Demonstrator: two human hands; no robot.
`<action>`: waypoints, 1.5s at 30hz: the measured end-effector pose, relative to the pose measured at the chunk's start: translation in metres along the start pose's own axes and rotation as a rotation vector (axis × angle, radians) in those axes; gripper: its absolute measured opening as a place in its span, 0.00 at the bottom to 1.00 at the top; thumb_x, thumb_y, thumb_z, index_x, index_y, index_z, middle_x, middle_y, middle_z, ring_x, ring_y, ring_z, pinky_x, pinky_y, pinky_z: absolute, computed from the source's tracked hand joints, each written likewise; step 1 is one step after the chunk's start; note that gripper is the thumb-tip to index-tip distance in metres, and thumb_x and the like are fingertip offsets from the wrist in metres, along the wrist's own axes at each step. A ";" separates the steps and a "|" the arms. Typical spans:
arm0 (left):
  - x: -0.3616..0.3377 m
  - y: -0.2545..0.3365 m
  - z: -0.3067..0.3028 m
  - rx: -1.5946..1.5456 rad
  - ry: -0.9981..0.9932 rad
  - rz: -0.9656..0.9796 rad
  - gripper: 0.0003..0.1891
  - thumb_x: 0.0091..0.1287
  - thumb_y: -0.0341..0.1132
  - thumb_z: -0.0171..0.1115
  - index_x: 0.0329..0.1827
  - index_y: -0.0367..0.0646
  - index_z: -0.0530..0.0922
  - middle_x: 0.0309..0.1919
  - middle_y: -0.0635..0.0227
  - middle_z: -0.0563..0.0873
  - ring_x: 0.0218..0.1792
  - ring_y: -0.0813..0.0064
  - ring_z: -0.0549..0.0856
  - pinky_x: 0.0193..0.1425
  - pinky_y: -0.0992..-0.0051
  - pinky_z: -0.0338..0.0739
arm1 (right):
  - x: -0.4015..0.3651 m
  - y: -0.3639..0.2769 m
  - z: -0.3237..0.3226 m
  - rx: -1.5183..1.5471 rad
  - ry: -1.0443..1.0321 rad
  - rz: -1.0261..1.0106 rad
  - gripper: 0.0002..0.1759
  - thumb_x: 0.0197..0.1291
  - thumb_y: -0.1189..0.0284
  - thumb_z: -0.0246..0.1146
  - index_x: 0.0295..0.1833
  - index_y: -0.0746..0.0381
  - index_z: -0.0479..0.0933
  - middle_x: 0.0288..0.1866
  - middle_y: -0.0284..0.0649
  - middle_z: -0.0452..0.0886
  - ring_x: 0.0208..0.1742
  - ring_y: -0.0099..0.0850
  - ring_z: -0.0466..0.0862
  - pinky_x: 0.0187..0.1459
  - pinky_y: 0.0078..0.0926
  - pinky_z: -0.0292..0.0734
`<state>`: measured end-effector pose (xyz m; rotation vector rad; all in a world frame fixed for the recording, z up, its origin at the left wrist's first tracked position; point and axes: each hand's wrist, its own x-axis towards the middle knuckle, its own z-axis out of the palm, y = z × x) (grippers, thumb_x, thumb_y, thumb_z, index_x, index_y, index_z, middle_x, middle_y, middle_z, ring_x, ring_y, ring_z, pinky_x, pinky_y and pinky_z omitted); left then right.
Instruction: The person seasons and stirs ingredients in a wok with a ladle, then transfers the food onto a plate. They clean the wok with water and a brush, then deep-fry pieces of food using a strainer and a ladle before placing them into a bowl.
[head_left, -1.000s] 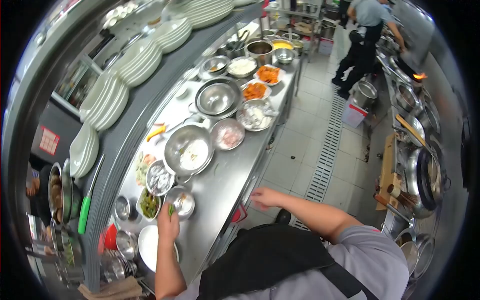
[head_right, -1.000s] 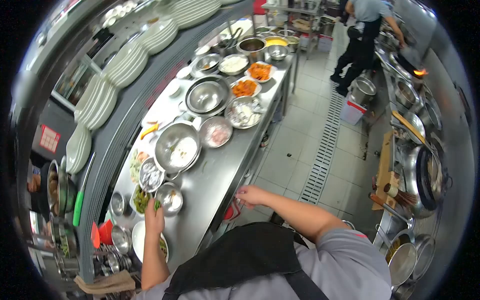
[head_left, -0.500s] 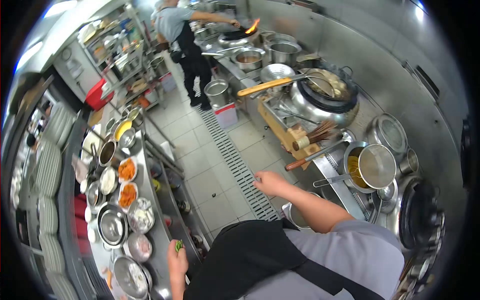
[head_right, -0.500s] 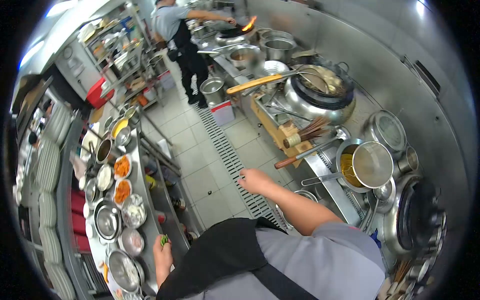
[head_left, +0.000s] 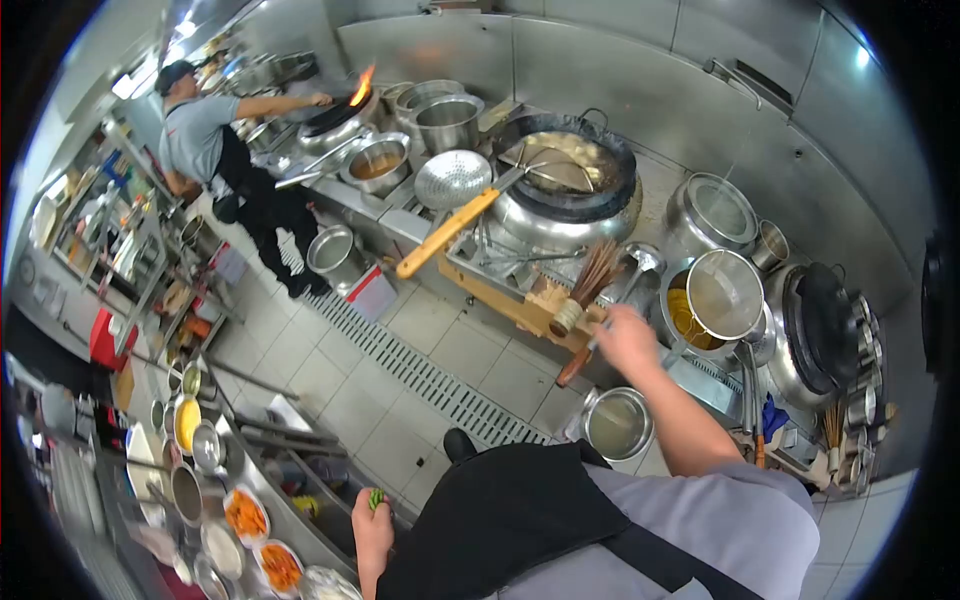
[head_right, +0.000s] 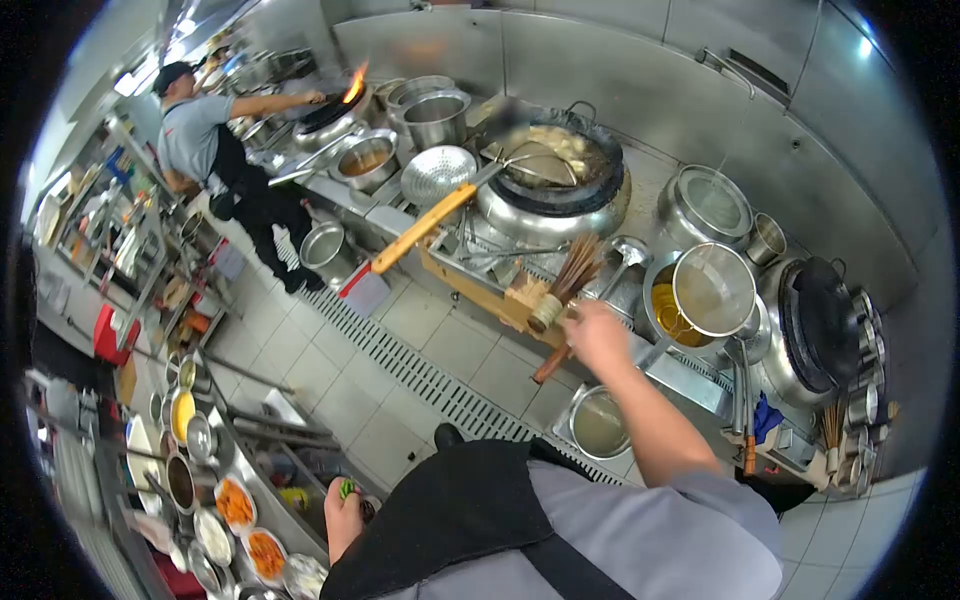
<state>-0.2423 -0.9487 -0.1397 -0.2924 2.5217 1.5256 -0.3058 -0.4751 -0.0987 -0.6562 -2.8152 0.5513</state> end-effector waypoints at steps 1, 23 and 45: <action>0.019 0.008 -0.006 0.051 -0.016 -0.054 0.04 0.58 0.27 0.52 0.32 0.35 0.71 0.19 0.62 0.73 0.24 0.73 0.73 0.30 0.70 0.68 | -0.003 0.048 0.014 -0.082 0.207 0.054 0.26 0.55 0.57 0.64 0.52 0.65 0.75 0.52 0.51 0.78 0.53 0.47 0.78 0.54 0.41 0.73; 0.307 0.344 0.124 0.395 -0.670 0.964 0.14 0.65 0.37 0.55 0.47 0.35 0.74 0.36 0.46 0.82 0.42 0.47 0.81 0.46 0.61 0.74 | -0.060 0.023 -0.035 1.388 0.419 0.835 0.03 0.67 0.72 0.52 0.41 0.59 0.68 0.16 0.30 0.65 0.09 0.21 0.61 0.10 0.20 0.52; 0.310 0.465 0.257 0.205 -0.314 1.234 0.22 0.60 0.34 0.66 0.56 0.37 0.75 0.50 0.57 0.80 0.49 0.64 0.82 0.55 0.69 0.75 | 0.262 0.121 -0.043 1.273 -0.212 0.529 0.05 0.62 0.74 0.57 0.34 0.61 0.67 0.16 0.31 0.69 0.10 0.22 0.64 0.12 0.22 0.56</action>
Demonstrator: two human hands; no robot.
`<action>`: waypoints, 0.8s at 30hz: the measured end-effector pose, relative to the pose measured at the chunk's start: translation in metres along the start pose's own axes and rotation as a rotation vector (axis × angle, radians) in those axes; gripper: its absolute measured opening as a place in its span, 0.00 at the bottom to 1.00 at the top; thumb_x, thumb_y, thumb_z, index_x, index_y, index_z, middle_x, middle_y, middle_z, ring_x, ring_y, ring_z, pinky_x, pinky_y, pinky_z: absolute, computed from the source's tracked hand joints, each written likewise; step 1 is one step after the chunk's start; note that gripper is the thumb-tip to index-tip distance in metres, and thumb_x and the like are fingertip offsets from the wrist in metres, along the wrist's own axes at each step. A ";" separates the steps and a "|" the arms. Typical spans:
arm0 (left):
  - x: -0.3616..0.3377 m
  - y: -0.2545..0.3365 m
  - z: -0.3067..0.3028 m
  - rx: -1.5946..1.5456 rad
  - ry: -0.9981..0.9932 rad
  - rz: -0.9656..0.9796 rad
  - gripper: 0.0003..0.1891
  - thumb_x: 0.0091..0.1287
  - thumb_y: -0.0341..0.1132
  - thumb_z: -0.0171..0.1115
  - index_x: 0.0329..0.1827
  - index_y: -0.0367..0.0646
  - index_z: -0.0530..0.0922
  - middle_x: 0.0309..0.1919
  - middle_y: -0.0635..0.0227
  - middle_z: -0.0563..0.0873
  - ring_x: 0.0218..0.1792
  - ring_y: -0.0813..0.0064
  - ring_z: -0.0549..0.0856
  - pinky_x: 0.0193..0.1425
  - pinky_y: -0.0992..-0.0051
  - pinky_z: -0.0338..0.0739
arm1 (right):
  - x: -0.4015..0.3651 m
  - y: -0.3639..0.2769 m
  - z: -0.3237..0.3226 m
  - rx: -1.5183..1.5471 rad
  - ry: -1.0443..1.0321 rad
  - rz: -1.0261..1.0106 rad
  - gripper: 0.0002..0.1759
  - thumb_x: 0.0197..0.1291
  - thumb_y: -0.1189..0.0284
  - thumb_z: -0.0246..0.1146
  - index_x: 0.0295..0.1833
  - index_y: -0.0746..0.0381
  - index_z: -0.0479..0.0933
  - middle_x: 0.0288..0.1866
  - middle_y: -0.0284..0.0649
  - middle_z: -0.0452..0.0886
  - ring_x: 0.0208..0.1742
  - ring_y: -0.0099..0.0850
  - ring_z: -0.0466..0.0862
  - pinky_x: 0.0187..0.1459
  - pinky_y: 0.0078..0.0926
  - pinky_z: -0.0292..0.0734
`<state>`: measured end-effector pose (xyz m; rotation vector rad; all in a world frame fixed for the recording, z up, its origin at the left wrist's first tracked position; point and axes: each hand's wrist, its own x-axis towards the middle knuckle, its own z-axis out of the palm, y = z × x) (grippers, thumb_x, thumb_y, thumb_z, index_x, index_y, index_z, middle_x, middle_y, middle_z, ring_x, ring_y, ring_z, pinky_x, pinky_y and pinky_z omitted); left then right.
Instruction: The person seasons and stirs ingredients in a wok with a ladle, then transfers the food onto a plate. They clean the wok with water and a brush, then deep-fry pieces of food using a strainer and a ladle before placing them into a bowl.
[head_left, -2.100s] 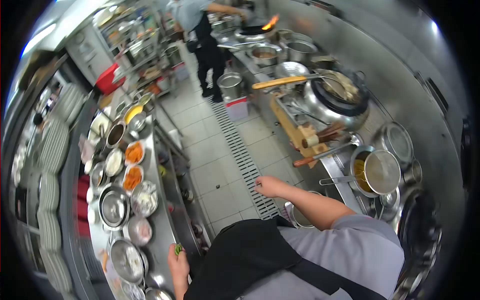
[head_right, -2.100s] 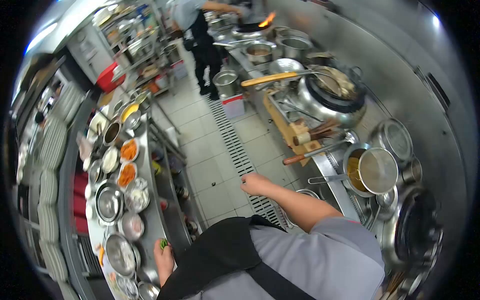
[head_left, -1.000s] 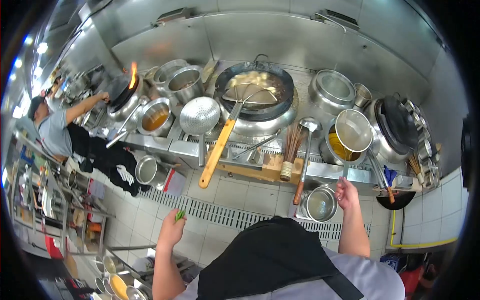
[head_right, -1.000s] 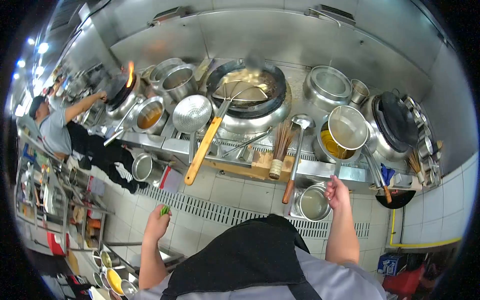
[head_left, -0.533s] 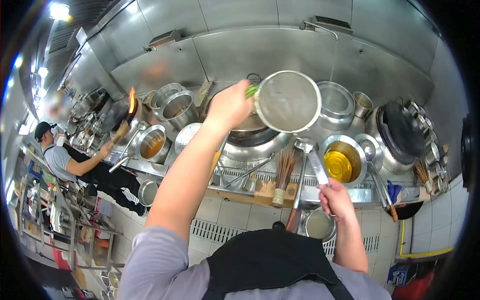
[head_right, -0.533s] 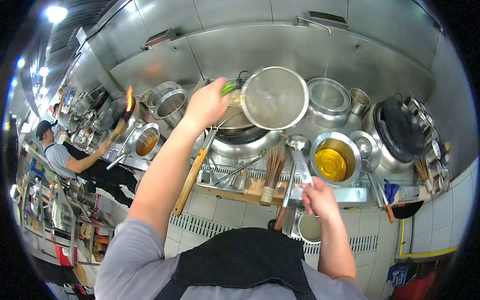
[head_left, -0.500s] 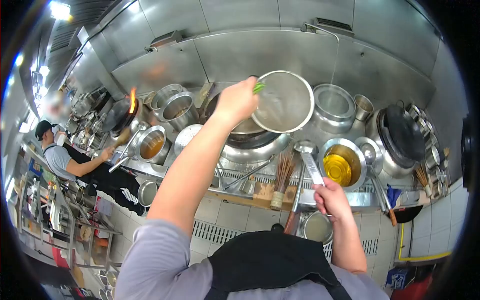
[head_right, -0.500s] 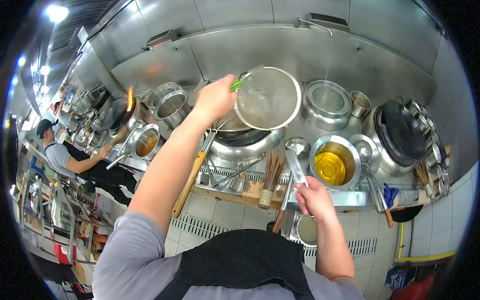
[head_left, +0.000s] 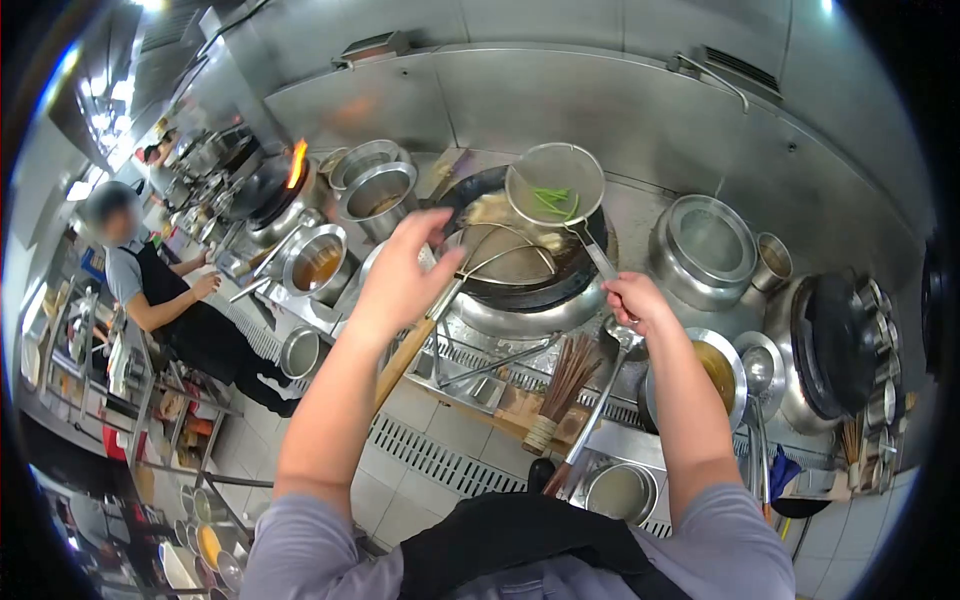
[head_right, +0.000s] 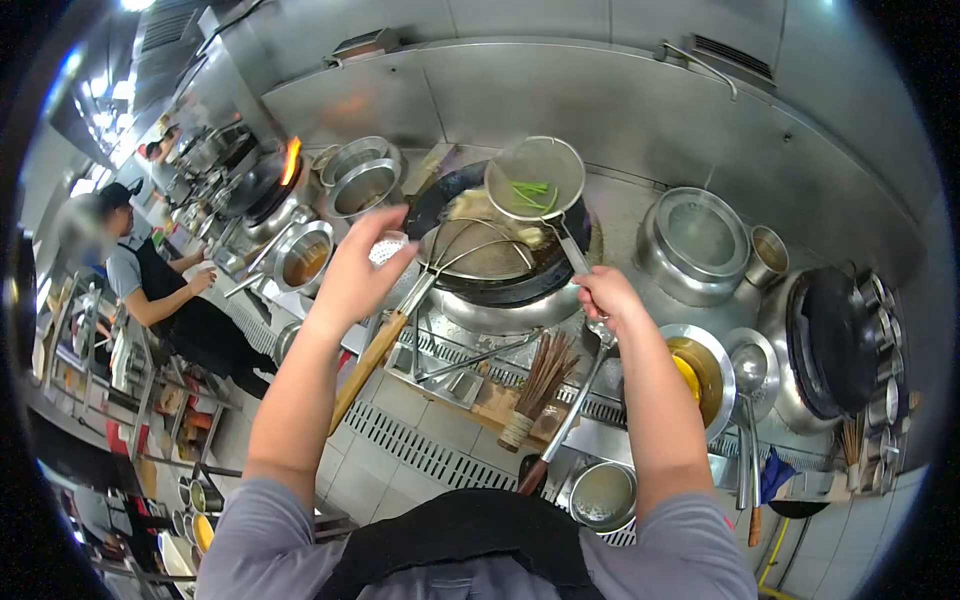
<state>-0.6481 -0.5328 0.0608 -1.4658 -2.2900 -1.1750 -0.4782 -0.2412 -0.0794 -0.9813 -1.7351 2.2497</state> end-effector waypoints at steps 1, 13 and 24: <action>-0.027 -0.008 -0.011 0.043 -0.014 -0.085 0.21 0.60 0.35 0.66 0.55 0.37 0.76 0.47 0.56 0.81 0.47 0.63 0.82 0.53 0.69 0.76 | 0.014 0.005 -0.004 -0.007 -0.015 0.005 0.05 0.62 0.74 0.57 0.34 0.61 0.67 0.16 0.31 0.69 0.10 0.22 0.64 0.12 0.22 0.56; -0.319 -0.041 -0.090 -0.253 0.268 -0.884 0.13 0.64 0.28 0.61 0.50 0.32 0.76 0.35 0.67 0.83 0.34 0.80 0.82 0.42 0.79 0.76 | 0.018 -0.019 -0.001 -0.588 0.137 0.111 0.05 0.61 0.73 0.58 0.37 0.63 0.70 0.16 0.31 0.69 0.11 0.21 0.65 0.13 0.23 0.58; -0.375 -0.031 -0.087 -0.311 0.333 -0.954 0.12 0.66 0.27 0.59 0.50 0.31 0.75 0.37 0.64 0.82 0.35 0.77 0.83 0.42 0.79 0.79 | 0.018 -0.022 0.017 -0.585 0.257 0.082 0.10 0.59 0.76 0.57 0.47 0.63 0.71 0.17 0.30 0.68 0.10 0.20 0.63 0.12 0.22 0.55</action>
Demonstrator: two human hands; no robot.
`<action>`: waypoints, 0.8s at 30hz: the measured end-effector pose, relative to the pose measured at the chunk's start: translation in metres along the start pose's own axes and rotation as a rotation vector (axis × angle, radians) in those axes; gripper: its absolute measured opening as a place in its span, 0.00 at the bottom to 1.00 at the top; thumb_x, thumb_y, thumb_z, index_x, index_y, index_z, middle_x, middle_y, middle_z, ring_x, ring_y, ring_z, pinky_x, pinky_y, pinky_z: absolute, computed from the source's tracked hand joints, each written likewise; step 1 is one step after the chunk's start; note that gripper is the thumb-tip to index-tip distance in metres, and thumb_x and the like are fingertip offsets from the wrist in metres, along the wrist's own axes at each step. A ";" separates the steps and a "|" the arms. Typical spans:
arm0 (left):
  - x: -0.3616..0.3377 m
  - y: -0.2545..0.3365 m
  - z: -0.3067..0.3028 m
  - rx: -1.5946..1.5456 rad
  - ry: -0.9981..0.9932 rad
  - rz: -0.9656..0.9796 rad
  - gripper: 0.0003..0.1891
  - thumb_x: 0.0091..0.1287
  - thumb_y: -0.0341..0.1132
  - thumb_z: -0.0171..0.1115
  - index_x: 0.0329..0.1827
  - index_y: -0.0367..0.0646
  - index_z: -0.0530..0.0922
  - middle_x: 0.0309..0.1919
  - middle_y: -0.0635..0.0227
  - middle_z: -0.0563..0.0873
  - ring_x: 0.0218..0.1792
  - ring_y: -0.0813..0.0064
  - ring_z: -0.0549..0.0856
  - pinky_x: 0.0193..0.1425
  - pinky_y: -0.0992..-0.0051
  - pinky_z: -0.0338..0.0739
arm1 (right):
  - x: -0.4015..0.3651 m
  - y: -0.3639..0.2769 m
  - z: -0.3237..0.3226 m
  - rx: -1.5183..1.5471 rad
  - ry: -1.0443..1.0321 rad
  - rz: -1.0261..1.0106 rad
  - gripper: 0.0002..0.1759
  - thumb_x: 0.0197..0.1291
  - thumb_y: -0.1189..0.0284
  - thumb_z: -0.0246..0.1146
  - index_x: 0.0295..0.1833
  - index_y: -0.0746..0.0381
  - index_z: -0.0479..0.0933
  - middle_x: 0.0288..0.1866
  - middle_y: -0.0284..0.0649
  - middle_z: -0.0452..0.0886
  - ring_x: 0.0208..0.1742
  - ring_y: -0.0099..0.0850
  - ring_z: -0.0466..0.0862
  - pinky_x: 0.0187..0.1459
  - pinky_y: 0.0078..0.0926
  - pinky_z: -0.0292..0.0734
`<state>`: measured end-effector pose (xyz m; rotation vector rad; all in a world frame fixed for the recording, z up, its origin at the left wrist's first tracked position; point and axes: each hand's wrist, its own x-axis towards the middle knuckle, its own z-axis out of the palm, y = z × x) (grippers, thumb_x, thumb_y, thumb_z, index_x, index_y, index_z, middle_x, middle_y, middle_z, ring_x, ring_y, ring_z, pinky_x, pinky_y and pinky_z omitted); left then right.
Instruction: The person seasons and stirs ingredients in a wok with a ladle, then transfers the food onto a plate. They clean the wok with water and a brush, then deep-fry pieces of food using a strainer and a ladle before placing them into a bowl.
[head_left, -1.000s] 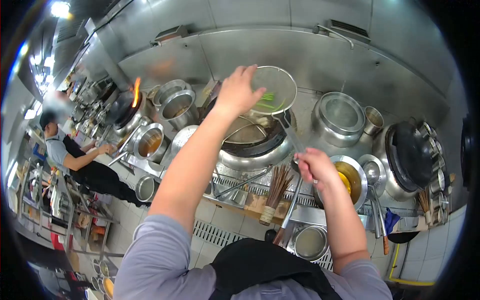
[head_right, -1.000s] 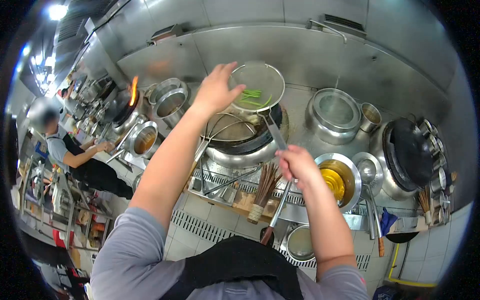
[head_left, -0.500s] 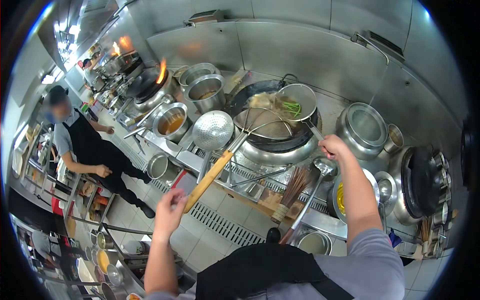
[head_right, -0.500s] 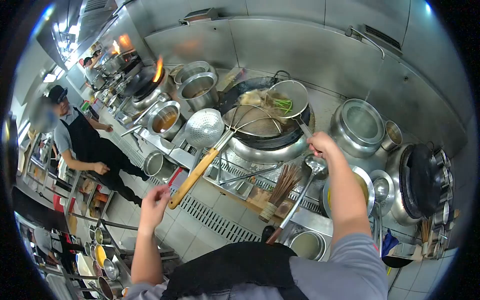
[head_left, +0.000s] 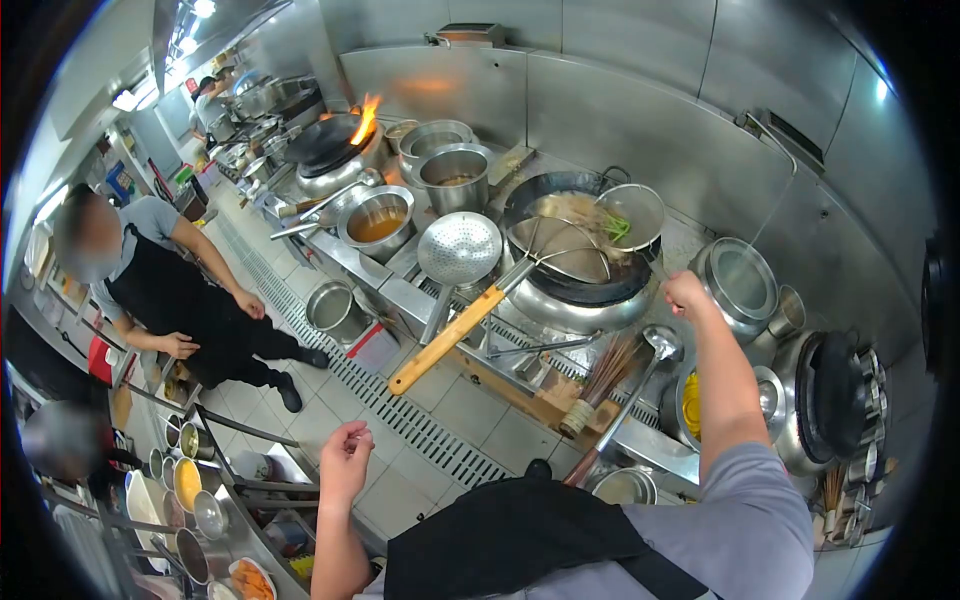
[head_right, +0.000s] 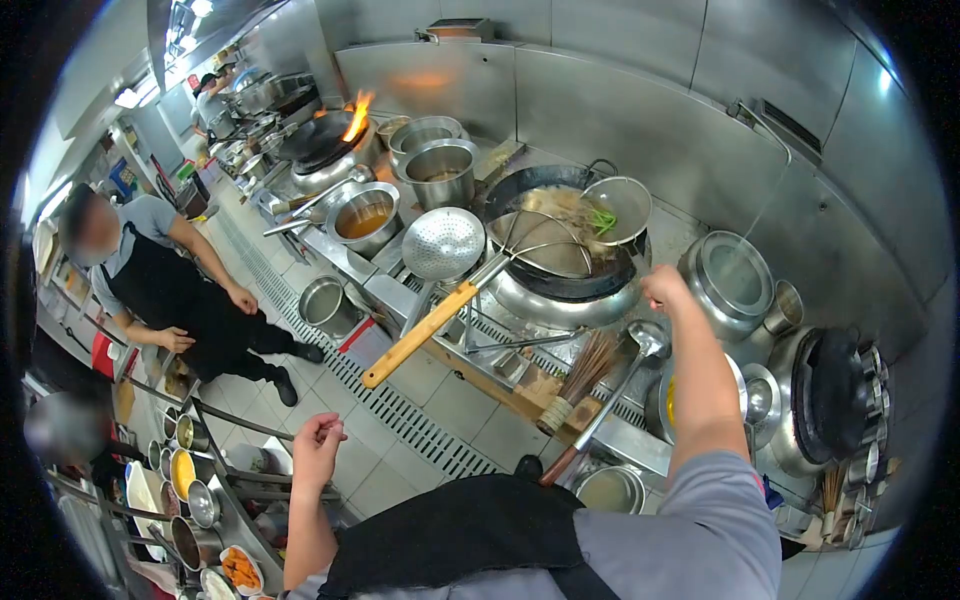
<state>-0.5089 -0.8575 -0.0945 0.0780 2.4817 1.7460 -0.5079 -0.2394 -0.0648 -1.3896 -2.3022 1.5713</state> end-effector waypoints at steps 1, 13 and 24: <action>0.000 -0.005 0.001 -0.014 -0.005 0.004 0.12 0.65 0.27 0.60 0.50 0.31 0.76 0.37 0.64 0.83 0.35 0.78 0.83 0.42 0.79 0.78 | -0.005 -0.004 0.005 -0.082 0.017 -0.010 0.11 0.59 0.76 0.57 0.48 0.63 0.71 0.17 0.31 0.68 0.10 0.21 0.63 0.13 0.22 0.55; 0.088 -0.009 0.086 0.820 0.015 0.586 0.45 0.49 0.50 0.73 0.69 0.43 0.63 0.56 0.48 0.75 0.57 0.52 0.75 0.62 0.59 0.69 | -0.001 0.001 0.015 0.072 -0.003 0.010 0.08 0.59 0.76 0.58 0.43 0.61 0.68 0.17 0.32 0.68 0.11 0.22 0.63 0.13 0.23 0.55; 0.129 0.111 0.098 1.192 -0.412 0.215 0.26 0.63 0.28 0.46 0.67 0.44 0.63 0.43 0.50 0.84 0.46 0.53 0.84 0.50 0.58 0.77 | -0.013 0.010 0.011 0.247 -0.039 -0.003 0.16 0.62 0.75 0.57 0.55 0.64 0.67 0.16 0.29 0.67 0.12 0.20 0.63 0.14 0.22 0.54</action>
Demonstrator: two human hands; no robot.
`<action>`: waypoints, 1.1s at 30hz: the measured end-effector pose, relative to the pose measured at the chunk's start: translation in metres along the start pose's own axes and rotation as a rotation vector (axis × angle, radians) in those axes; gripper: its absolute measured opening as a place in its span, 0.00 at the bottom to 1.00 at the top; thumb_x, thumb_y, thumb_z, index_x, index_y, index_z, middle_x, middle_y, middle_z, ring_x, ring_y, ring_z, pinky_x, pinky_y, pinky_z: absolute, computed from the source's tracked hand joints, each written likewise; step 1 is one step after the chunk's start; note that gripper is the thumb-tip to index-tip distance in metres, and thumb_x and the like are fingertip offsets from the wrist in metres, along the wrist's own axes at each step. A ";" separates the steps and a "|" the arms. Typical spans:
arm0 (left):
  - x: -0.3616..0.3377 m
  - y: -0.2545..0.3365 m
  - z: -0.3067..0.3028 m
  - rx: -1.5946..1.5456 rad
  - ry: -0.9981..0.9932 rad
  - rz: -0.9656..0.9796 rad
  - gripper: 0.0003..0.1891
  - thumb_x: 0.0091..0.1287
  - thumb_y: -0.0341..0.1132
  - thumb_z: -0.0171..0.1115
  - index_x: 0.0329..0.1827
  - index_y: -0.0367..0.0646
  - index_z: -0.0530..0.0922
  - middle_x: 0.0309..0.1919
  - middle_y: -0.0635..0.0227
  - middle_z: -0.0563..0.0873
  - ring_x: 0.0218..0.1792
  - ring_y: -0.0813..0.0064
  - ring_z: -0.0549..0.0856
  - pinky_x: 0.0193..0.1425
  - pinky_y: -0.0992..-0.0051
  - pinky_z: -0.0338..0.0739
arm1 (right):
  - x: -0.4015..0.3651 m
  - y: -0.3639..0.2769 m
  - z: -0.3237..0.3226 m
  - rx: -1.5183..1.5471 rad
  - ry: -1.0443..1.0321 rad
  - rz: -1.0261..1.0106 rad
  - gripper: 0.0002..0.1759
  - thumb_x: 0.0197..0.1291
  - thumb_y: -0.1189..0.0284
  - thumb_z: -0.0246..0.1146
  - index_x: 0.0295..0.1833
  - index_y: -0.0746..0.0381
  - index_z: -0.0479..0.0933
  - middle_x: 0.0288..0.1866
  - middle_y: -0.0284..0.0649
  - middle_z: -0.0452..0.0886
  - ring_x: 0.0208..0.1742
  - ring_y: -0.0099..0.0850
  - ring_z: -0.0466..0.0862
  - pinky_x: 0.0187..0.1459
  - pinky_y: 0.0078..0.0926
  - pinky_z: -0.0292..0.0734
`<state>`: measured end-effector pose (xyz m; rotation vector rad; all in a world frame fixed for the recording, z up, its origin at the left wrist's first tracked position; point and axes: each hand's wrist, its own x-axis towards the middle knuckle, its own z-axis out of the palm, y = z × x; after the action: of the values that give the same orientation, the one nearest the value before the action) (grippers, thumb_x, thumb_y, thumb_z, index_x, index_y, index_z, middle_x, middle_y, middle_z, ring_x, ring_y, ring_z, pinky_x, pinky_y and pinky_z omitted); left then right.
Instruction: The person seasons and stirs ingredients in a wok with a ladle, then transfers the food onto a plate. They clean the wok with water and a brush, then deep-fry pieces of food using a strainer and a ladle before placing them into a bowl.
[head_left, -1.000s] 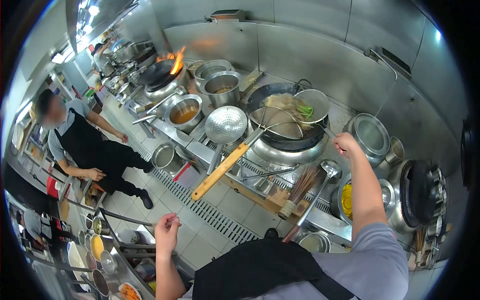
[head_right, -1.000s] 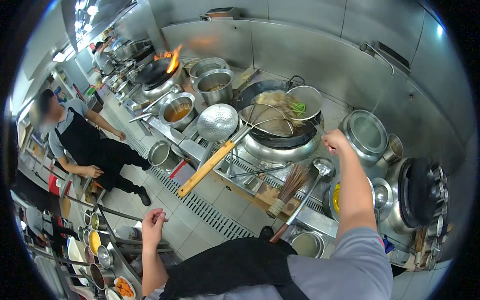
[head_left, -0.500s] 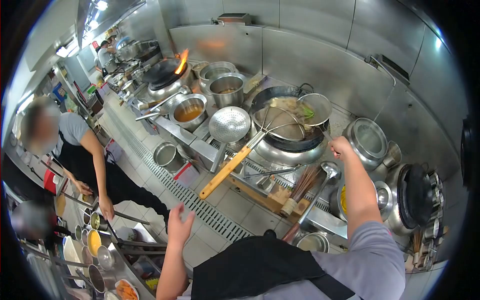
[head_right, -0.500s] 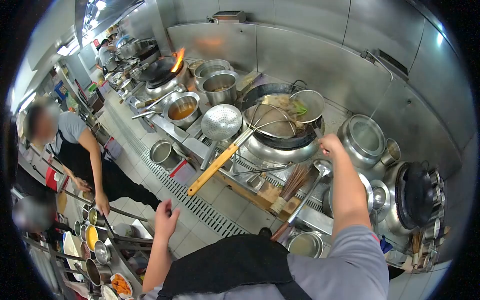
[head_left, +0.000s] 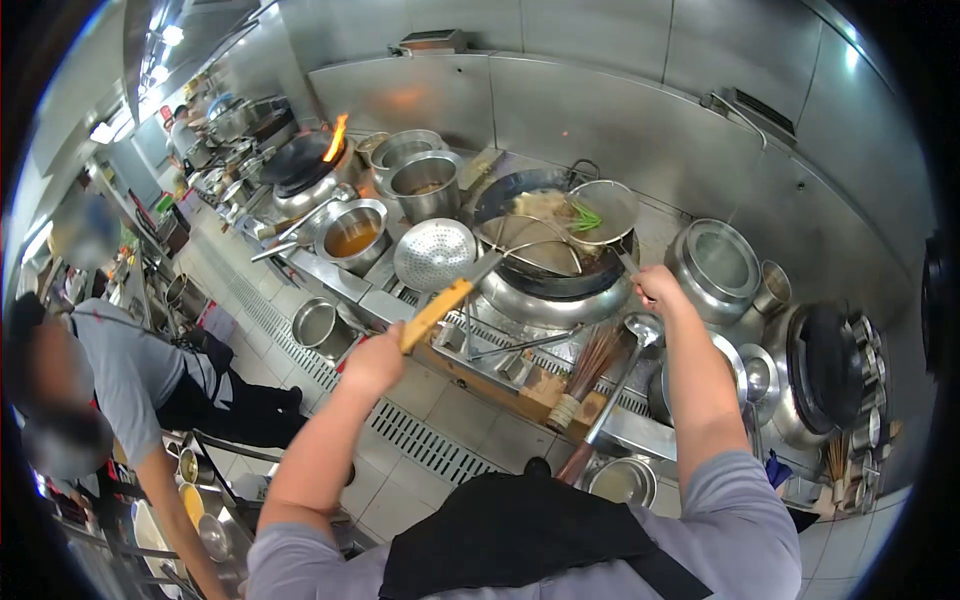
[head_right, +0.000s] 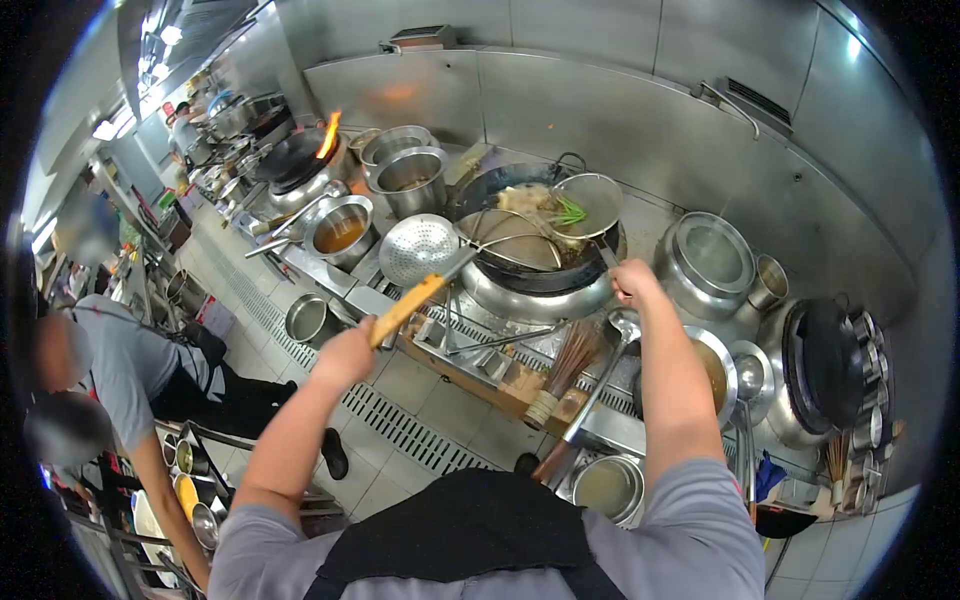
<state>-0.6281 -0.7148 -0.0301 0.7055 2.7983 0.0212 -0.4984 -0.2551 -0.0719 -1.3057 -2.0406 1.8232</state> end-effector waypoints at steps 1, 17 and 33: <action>0.006 -0.005 -0.003 0.008 0.004 0.006 0.26 0.63 0.28 0.46 0.67 0.44 0.63 0.43 0.50 0.84 0.46 0.53 0.84 0.50 0.58 0.77 | 0.008 0.009 0.003 0.014 -0.005 0.006 0.09 0.63 0.75 0.56 0.47 0.62 0.68 0.16 0.30 0.67 0.12 0.19 0.63 0.13 0.20 0.52; 0.023 -0.022 0.026 0.000 -0.019 0.029 0.29 0.61 0.32 0.52 0.68 0.44 0.60 0.45 0.47 0.83 0.47 0.52 0.84 0.52 0.59 0.77 | 0.016 0.021 0.010 0.227 -0.180 0.031 0.07 0.63 0.75 0.55 0.32 0.59 0.65 0.16 0.32 0.67 0.12 0.21 0.63 0.13 0.22 0.52; -0.011 -0.023 0.020 -0.220 0.196 0.166 0.31 0.64 0.46 0.59 0.68 0.47 0.65 0.41 0.51 0.84 0.43 0.51 0.83 0.48 0.58 0.78 | 0.011 0.018 0.014 0.020 -0.107 -0.010 0.06 0.62 0.74 0.56 0.32 0.61 0.68 0.17 0.32 0.68 0.13 0.20 0.64 0.13 0.19 0.53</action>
<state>-0.6248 -0.7410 -0.0485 0.9201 2.8482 0.4452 -0.5041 -0.2606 -0.0963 -1.2152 -2.0711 1.9437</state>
